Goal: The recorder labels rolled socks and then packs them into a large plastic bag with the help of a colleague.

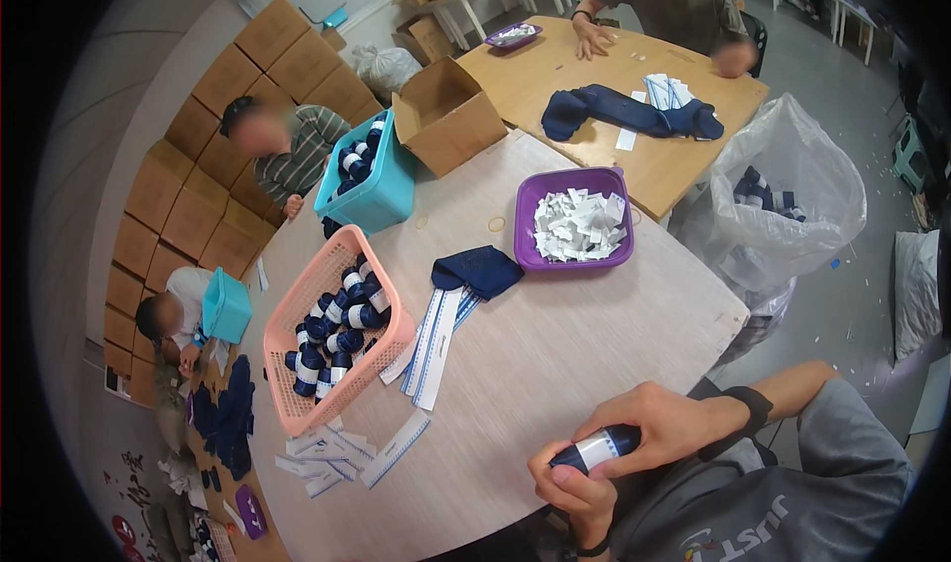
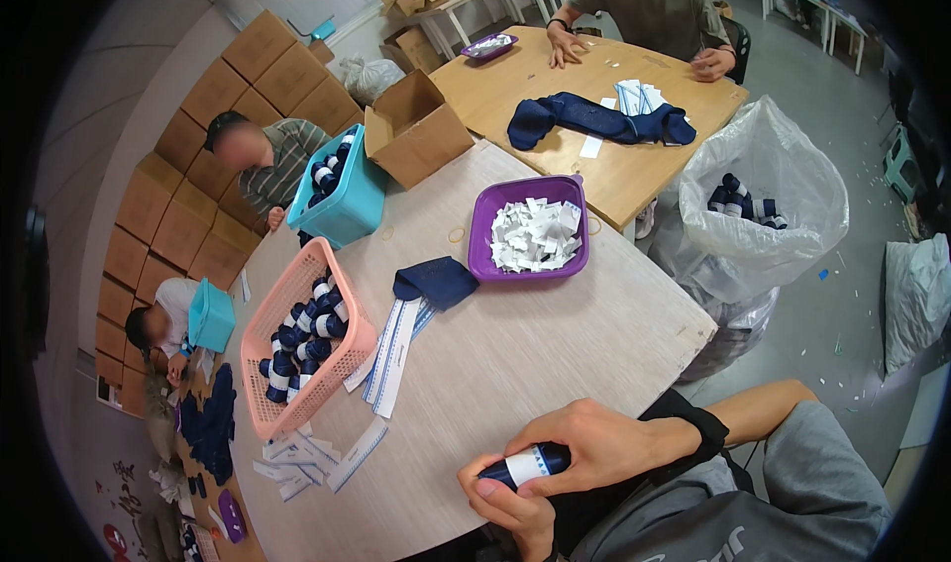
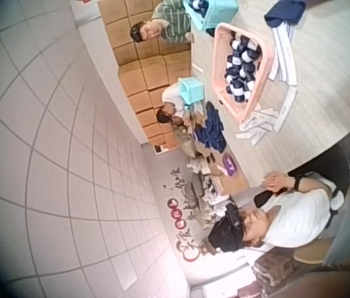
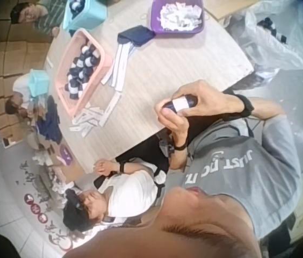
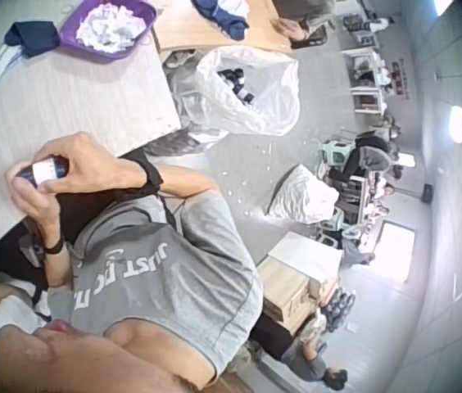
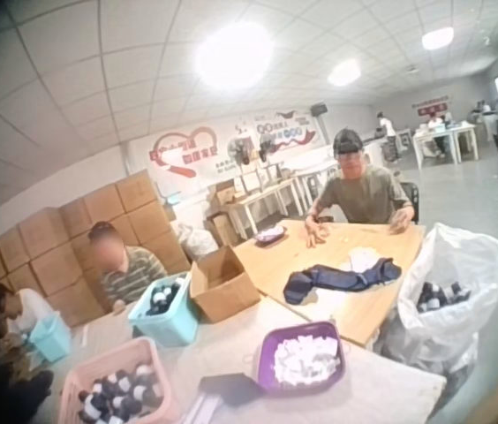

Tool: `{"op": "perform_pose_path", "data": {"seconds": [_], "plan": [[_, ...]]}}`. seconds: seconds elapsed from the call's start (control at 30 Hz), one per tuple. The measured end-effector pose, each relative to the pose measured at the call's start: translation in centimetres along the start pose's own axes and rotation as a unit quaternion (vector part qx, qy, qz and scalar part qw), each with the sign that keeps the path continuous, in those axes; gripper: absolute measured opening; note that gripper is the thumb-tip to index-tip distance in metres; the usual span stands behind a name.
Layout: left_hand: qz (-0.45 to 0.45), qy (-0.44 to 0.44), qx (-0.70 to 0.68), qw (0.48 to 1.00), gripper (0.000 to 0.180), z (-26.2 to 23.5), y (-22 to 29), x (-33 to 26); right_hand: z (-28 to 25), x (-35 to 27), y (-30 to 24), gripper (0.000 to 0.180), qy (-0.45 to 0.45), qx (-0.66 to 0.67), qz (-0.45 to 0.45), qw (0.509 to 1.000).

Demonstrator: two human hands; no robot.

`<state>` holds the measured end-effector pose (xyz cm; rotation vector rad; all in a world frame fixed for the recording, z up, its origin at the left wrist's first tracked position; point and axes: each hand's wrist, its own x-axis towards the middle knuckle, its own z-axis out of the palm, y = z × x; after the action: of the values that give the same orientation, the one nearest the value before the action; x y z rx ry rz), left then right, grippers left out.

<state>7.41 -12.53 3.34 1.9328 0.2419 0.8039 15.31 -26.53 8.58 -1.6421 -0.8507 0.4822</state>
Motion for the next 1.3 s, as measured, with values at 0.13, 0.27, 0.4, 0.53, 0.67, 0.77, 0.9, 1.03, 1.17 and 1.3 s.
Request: {"op": "perform_pose_path", "data": {"seconds": [0.13, 0.27, 0.4, 0.53, 0.67, 0.77, 0.9, 1.03, 1.17, 1.3], "plan": [[-0.023, 0.006, 0.007, 1.000, 0.047, -0.7, 0.7, 0.1, -0.8, -0.2, -0.7, 0.044, 0.000, 0.044, -0.011, 0.999], [0.147, 0.099, -0.016, 0.984, 0.043, 0.4, -1.0, 0.1, -1.2, -0.9, -0.1, 0.052, -0.102, 0.006, -0.029, 0.994], [0.234, 0.137, -0.029, 0.962, 0.042, -0.3, -0.3, 0.2, -0.3, -1.0, 0.3, 0.051, -0.090, 0.073, -0.039, 0.992], [0.112, 0.116, 0.008, 0.987, 0.054, -0.2, 0.3, 0.3, -0.7, -1.1, -0.9, 0.050, -0.081, -0.014, -0.040, 0.996], [0.039, 0.104, -0.031, 0.993, 0.059, 0.0, 0.3, 0.4, -0.3, -1.5, 1.0, 0.051, -0.070, -0.132, -0.122, 0.981], [0.002, 0.052, -0.028, 0.998, 0.059, -0.4, 0.9, 0.0, -0.7, -1.7, 1.6, 0.051, -0.083, -0.117, -0.141, 0.980], [0.066, 0.026, -0.069, 0.995, 0.052, -1.3, 0.5, 0.5, -1.4, -1.4, 1.4, 0.051, -0.075, -0.118, -0.165, 0.976], [-0.049, -0.131, -0.122, 0.983, 0.040, -2.9, 1.8, 0.6, -2.4, -1.2, 1.1, 0.052, -0.073, -0.176, -0.146, 0.971], [-0.172, -0.171, -0.217, 0.945, 0.049, -3.4, 1.4, 0.3, -3.0, -1.3, 0.8, 0.052, -0.072, -0.171, -0.154, 0.970], [-0.174, -0.284, -0.274, 0.902, 0.050, -4.8, 0.8, 1.3, -4.1, -1.5, 0.0, 0.047, -0.077, -0.096, -0.126, 0.984]]}}
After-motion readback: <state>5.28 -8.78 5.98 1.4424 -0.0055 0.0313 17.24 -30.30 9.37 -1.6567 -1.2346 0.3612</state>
